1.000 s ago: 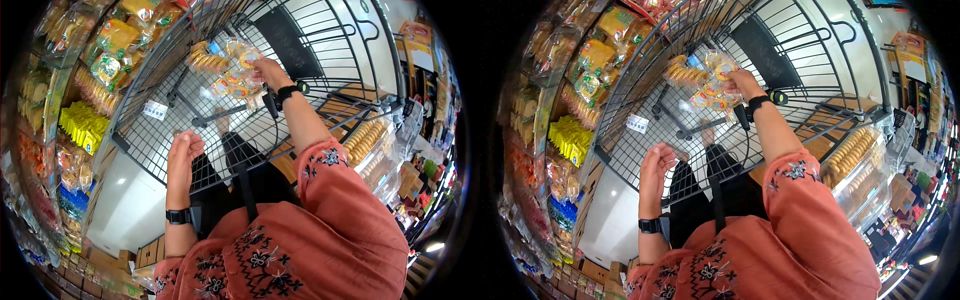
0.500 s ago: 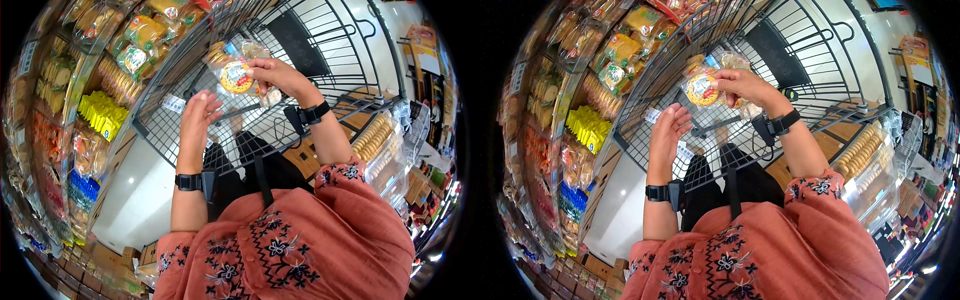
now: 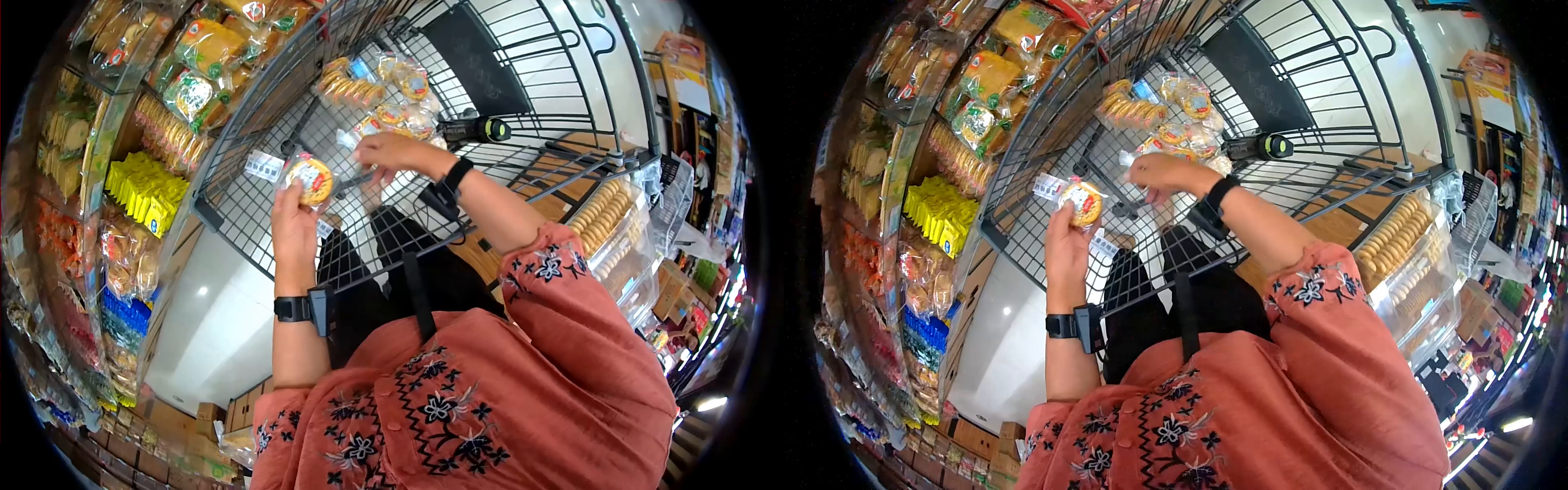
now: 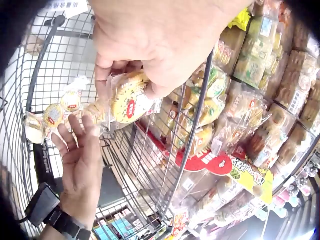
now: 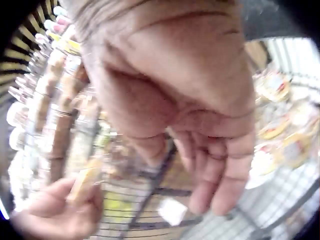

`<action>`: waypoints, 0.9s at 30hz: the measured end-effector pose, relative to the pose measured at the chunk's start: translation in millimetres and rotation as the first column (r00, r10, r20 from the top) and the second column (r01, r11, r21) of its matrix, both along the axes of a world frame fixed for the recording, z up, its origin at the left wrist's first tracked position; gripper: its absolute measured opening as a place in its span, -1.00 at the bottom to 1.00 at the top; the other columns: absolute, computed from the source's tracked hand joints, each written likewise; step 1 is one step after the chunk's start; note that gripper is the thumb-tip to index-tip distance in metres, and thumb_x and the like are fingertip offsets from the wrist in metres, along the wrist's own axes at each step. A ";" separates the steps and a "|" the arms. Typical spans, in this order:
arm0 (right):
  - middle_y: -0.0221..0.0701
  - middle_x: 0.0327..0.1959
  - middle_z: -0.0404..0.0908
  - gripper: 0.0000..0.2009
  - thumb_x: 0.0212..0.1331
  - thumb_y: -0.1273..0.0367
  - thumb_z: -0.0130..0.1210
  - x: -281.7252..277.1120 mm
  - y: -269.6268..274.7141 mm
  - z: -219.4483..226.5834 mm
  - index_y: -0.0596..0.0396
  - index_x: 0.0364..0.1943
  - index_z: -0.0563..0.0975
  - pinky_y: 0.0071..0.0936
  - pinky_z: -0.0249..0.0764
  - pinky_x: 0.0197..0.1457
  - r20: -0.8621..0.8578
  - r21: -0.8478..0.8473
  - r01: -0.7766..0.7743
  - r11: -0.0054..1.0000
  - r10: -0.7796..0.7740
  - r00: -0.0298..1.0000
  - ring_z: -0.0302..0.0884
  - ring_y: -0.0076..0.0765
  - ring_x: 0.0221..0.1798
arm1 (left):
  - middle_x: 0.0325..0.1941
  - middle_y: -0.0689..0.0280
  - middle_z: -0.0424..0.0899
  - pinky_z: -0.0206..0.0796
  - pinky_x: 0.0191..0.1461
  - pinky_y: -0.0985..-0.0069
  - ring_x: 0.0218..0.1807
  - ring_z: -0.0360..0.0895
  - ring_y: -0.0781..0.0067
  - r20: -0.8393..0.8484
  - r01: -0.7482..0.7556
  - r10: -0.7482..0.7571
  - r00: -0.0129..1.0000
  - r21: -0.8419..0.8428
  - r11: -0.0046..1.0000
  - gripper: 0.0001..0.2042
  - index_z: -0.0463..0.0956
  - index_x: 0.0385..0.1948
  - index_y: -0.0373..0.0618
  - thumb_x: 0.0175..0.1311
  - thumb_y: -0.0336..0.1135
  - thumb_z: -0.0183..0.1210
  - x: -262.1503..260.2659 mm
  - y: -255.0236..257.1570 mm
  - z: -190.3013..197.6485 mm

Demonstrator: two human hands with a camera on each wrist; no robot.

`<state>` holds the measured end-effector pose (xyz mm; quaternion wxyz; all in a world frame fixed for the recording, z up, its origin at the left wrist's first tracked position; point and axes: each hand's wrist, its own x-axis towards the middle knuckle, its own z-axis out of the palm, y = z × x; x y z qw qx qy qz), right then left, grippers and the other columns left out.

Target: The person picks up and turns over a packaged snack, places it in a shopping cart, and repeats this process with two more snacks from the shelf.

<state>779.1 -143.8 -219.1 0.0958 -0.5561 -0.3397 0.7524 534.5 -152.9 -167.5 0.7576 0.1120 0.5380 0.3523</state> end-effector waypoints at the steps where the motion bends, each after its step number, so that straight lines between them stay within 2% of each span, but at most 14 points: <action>1: -0.31 -0.16 0.63 -0.61 0.38 0.12 0.01 9.0 0.9 -16.3 0.21 -0.02 0.53 -0.54 0.61 -0.33 0.135 0.028 -0.012 1.000 0.008 0.991 0.68 -0.46 -0.32 | 0.18 0.18 0.57 0.50 0.17 0.29 0.18 0.57 0.30 -0.005 -0.002 0.002 1.000 -0.003 1.000 -0.60 0.34 0.26 -0.18 0.47 -0.24 0.06 -6.6 -0.9 -2.6; 3: -0.31 -0.20 0.65 -0.70 0.28 0.17 0.08 30.1 9.3 -51.4 0.12 -0.14 0.54 -0.43 0.61 -0.36 0.314 0.077 0.034 0.996 -0.057 0.948 0.69 -0.35 -0.34 | 0.19 0.18 0.57 0.51 0.16 0.30 0.18 0.58 0.33 -0.019 0.017 -0.017 1.000 -0.005 1.000 -0.60 0.35 0.26 -0.18 0.48 -0.23 0.06 -16.5 -0.8 -3.9; 4: -0.25 -0.21 0.65 -0.72 0.22 0.21 0.11 44.1 13.7 -74.7 0.14 -0.19 0.56 -0.33 0.60 -0.27 0.433 0.093 -0.074 0.993 0.027 0.901 0.68 -0.26 -0.29 | 0.18 0.18 0.57 0.52 0.16 0.30 0.18 0.58 0.33 -0.016 0.013 -0.014 1.000 -0.004 1.000 -0.60 0.35 0.26 -0.18 0.48 -0.23 0.06 -17.2 -1.0 -2.5; 5: -0.14 -0.16 0.66 -0.74 0.17 0.24 0.12 56.9 8.9 -87.3 0.14 -0.19 0.59 -0.25 0.56 -0.08 0.489 0.222 -0.033 0.974 -0.082 0.869 0.67 -0.11 -0.14 | 0.18 0.18 0.57 0.52 0.17 0.30 0.17 0.58 0.33 -0.013 0.010 -0.010 1.000 -0.002 1.000 -0.60 0.35 0.26 -0.18 0.48 -0.23 0.07 -17.4 -1.0 -1.3; 8: -0.10 -0.08 0.66 -0.74 0.15 0.27 0.15 76.6 14.7 -111.9 0.12 -0.15 0.60 -0.23 0.51 0.07 0.694 0.330 -0.231 0.915 -0.069 0.716 0.62 -0.02 0.02 | 0.18 0.18 0.58 0.53 0.15 0.31 0.17 0.59 0.32 -0.006 -0.005 0.005 1.000 -0.019 1.000 -0.60 0.35 0.25 -0.20 0.47 -0.24 0.07 -17.2 -4.7 -4.7; 9: -0.08 -0.04 0.65 -0.71 0.14 0.28 0.16 79.5 20.1 -107.4 0.13 -0.09 0.59 -0.23 0.48 0.15 0.702 0.266 -0.258 0.929 -0.003 0.712 0.58 0.03 0.10 | 0.18 0.18 0.58 0.54 0.14 0.32 0.17 0.59 0.31 -0.002 -0.010 0.009 1.000 -0.025 1.000 -0.61 0.35 0.24 -0.20 0.47 -0.24 0.07 -16.3 -5.7 -6.8; 12: -0.05 -0.04 0.65 -0.66 0.15 0.26 0.18 78.3 18.5 -124.4 0.16 -0.05 0.57 -0.22 0.48 0.17 0.741 0.269 -0.307 0.913 0.007 0.671 0.59 0.01 0.11 | 0.17 0.17 0.58 0.55 0.13 0.31 0.17 0.59 0.29 0.004 -0.021 0.021 1.000 -0.072 0.997 -0.62 0.35 0.22 -0.21 0.47 -0.25 0.08 -12.3 -8.6 -13.7; 13: -0.02 -0.02 0.63 -0.59 0.15 0.22 0.18 77.9 18.2 -137.0 0.18 0.01 0.52 -0.18 0.48 0.19 0.764 0.244 -0.399 0.884 0.078 0.641 0.58 0.04 0.13 | 0.16 0.15 0.58 0.55 0.14 0.29 0.17 0.60 0.26 0.016 -0.018 0.020 1.000 -0.089 0.996 -0.62 0.34 0.21 -0.22 0.46 -0.26 0.08 -9.4 -7.4 -9.2; 16: 0.00 0.06 0.58 -0.54 0.14 0.19 0.20 63.4 15.0 -154.4 0.15 0.07 0.49 -0.15 0.50 0.20 0.768 0.227 -0.326 0.918 0.038 0.640 0.57 0.10 0.14 | 0.16 0.13 0.58 0.54 0.16 0.27 0.17 0.60 0.24 -0.020 -0.013 0.012 1.000 -0.095 0.995 -0.60 0.32 0.22 -0.25 0.46 -0.27 0.09 -8.4 -9.7 -15.9; 17: -0.03 0.13 0.52 -0.50 0.13 0.17 0.22 56.9 17.0 -157.3 0.10 0.12 0.45 -0.12 0.51 0.21 0.798 0.143 -0.334 0.932 0.091 0.596 0.56 0.12 0.15 | 0.16 0.12 0.58 0.55 0.15 0.27 0.17 0.60 0.24 -0.022 -0.014 0.012 1.000 -0.102 0.995 -0.60 0.31 0.22 -0.26 0.46 -0.27 0.08 -8.0 -10.0 -17.2; 20: -0.08 0.14 0.49 -0.48 0.13 0.14 0.22 37.3 19.7 -151.9 0.08 0.13 0.45 -0.14 0.52 0.20 0.858 0.057 -0.384 0.921 0.152 0.491 0.57 0.07 0.16 | 0.16 0.11 0.57 0.56 0.14 0.28 0.17 0.59 0.24 -0.026 -0.011 0.008 1.000 -0.121 0.993 -0.59 0.30 0.23 -0.28 0.46 -0.28 0.08 -7.7 -11.6 -17.6; 27: -0.13 0.10 0.55 -0.60 0.18 0.19 0.18 30.8 25.8 -161.1 0.07 0.05 0.51 -0.19 0.58 0.09 0.883 -0.009 -0.457 0.890 0.221 0.414 0.63 -0.02 0.10 | 0.20 0.11 0.54 0.57 0.14 0.33 0.17 0.59 0.27 -0.012 -0.011 0.009 1.000 -0.108 0.994 -0.55 0.25 0.30 -0.28 0.48 -0.26 0.06 -9.2 -12.2 -13.5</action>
